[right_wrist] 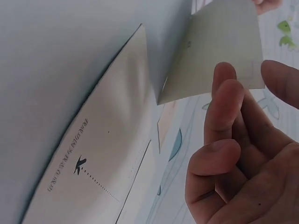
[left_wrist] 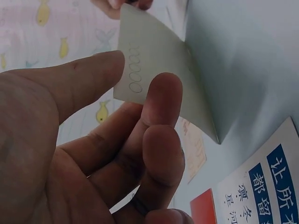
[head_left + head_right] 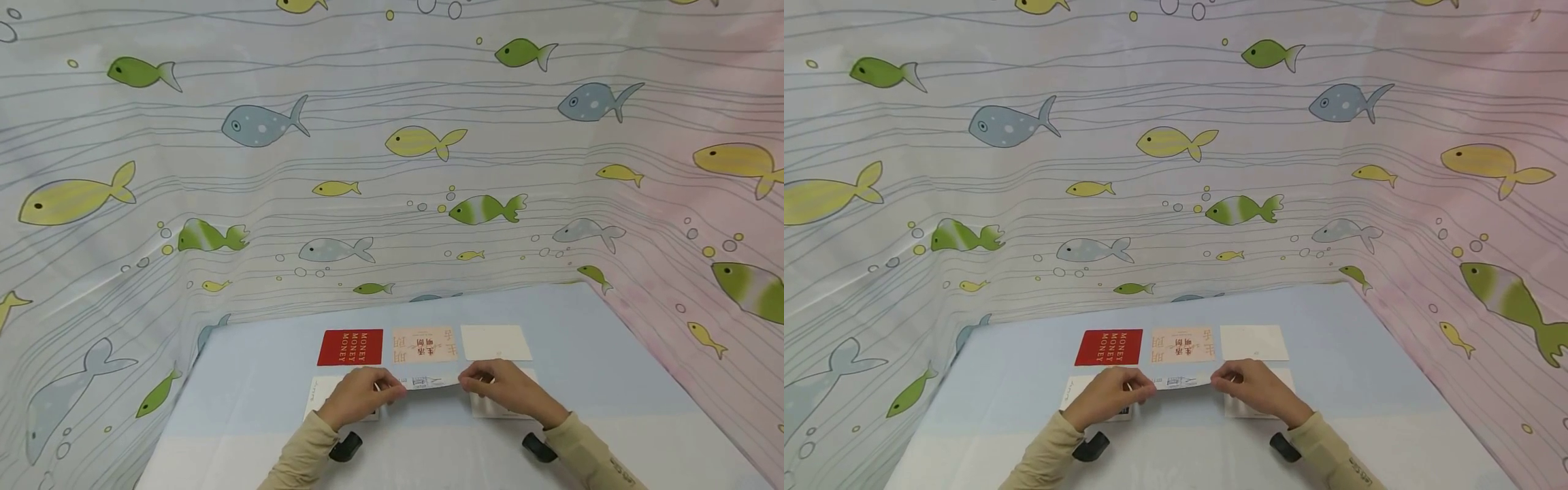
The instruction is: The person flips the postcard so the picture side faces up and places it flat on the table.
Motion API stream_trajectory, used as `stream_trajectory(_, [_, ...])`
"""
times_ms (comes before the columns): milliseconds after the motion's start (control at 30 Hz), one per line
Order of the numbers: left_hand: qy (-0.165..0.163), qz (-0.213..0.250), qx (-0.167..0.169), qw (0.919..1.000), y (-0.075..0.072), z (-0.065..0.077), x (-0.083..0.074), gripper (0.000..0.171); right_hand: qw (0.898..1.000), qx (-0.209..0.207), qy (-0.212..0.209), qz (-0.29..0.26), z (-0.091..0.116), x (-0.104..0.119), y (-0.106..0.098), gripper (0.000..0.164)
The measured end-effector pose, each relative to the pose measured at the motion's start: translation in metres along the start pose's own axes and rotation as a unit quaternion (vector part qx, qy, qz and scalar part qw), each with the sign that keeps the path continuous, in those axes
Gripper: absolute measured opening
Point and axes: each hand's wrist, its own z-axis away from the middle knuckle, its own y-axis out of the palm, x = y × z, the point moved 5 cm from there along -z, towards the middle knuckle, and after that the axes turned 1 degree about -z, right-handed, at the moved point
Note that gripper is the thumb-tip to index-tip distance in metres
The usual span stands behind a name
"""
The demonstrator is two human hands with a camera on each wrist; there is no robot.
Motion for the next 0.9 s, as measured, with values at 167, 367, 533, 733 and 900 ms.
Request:
stream_trajectory(167, [-0.010,0.000,0.022,0.9997,0.002,0.002,0.000,0.018,1.000,0.007,0.003,0.008,0.002,-0.001,0.005,0.026])
stream_trajectory(367, [-0.002,-0.001,0.037,0.9993,0.002,0.002,-0.001,0.017,1.000,0.015,0.001,0.011,0.001,0.000,0.008,0.023])
stream_trajectory(533, [-0.006,-0.008,0.047,0.9988,0.007,0.002,0.002,0.017,1.000,0.025,0.001,0.004,0.001,-0.001,0.011,0.023])
stream_trajectory(733, [-0.007,-0.019,0.055,0.9983,0.012,0.002,0.006,0.014,0.999,0.038,0.003,-0.006,0.001,0.000,0.015,0.020])
stream_trajectory(900, [-0.007,-0.021,0.053,0.9983,0.013,0.001,0.008,0.013,0.999,0.039,0.002,0.001,0.000,0.000,0.017,0.020])
